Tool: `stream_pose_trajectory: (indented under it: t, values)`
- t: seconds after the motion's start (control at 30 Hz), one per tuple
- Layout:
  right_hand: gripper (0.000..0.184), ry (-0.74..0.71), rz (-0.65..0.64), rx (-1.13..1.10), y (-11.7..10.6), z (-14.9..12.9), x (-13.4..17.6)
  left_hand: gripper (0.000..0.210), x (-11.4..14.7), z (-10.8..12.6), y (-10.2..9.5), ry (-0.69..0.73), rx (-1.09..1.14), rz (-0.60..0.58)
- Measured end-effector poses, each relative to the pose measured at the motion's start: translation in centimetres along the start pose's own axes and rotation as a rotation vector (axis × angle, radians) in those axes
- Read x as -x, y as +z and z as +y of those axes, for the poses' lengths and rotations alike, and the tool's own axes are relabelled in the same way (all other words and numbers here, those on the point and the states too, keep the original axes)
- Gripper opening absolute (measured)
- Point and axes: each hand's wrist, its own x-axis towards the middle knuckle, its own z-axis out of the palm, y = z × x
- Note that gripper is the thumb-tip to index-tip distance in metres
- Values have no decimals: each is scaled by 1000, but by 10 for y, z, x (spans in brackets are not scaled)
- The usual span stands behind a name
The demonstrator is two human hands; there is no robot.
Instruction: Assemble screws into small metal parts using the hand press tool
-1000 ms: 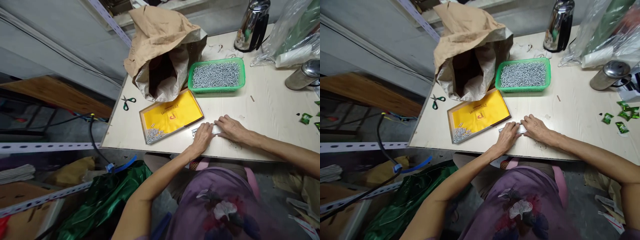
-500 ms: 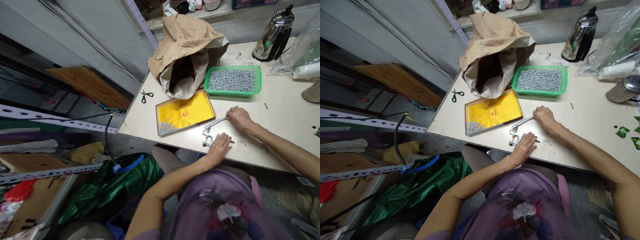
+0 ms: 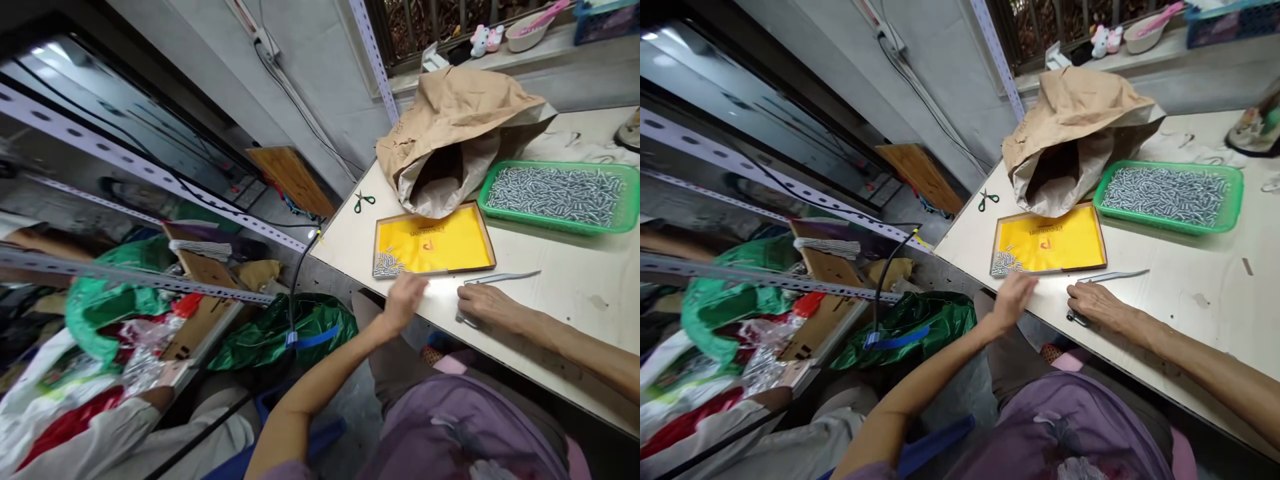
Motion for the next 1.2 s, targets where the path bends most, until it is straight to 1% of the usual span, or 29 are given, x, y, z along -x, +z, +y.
stream_pose_trajectory:
  t: [0.03,0.07,0.1,0.13,0.2,0.27,0.33,0.4,0.47,0.5,0.53,0.57,0.63,0.67,0.7,0.73,0.77,0.8,0.83,0.87,0.9,0.97,1.03,1.1,1.13,1.2]
  values:
    - [24,-22,46,20,3,1,2,25,-9,-19,-10,-132,-76,66]
    - [27,-43,93,44,5,2,3,23,-19,-37,-19,-259,-147,78]
    - [28,-64,133,72,6,2,4,22,-30,-52,-26,-366,-204,52]
    - [28,-82,164,103,8,0,5,21,-40,-64,-30,-455,-253,2]
    - [27,-94,196,145,8,-4,5,21,-56,-80,-34,-565,-318,-156]
    - [28,-50,226,108,6,-10,5,22,-67,-87,-34,-606,-354,-309]
    - [28,27,313,11,-3,-11,7,23,-72,-87,-32,-608,-366,-389]
    - [24,128,474,-77,-20,-5,11,23,-74,-86,-31,-589,-357,-393]
    - [18,273,632,-79,-44,12,16,22,-75,-87,-32,-567,-344,-380]
    - [17,364,680,-47,-59,24,20,21,-75,-88,-33,-555,-338,-377]
    - [17,462,687,5,-73,36,24,19,-76,-89,-35,-547,-332,-378]
    - [19,558,654,68,-87,49,29,17,-77,-91,-37,-547,-327,-376]
    - [27,759,535,201,-108,67,39,15,-79,-91,-42,-576,-316,-347]
    - [32,851,486,258,-114,71,43,15,-79,-89,-44,-595,-300,-307]
    - [37,904,448,293,-115,71,47,15,-77,-85,-46,-609,-263,-253]
    - [38,921,416,299,-113,66,51,15,-75,-78,-46,-616,-196,-194]
    - [36,902,387,266,-108,56,54,15,-71,-69,-45,-618,-99,-142]
    - [32,852,349,194,-101,43,56,15,-67,-57,-42,-615,33,-111]
    - [29,791,301,97,-93,27,58,15,-62,-43,-38,-616,185,-109]
    - [26,732,239,-9,-83,10,60,17,-57,-27,-32,-621,340,-141]
    - [24,692,166,-94,-73,-7,60,19,-53,-11,-25,-625,480,-199]
    - [18,691,10,-153,-55,-35,61,21,-46,18,-9,-651,660,-323]
    - [13,759,-132,-112,-40,-51,60,18,-43,39,5,-693,711,-402]
    - [13,810,-223,-68,-30,-56,60,16,-44,49,15,-730,700,-457]
    - [15,818,-242,-56,-27,-57,61,16,-45,52,17,-743,685,-483]
    - [18,807,-238,-50,-24,-56,63,15,-48,54,19,-762,653,-524]
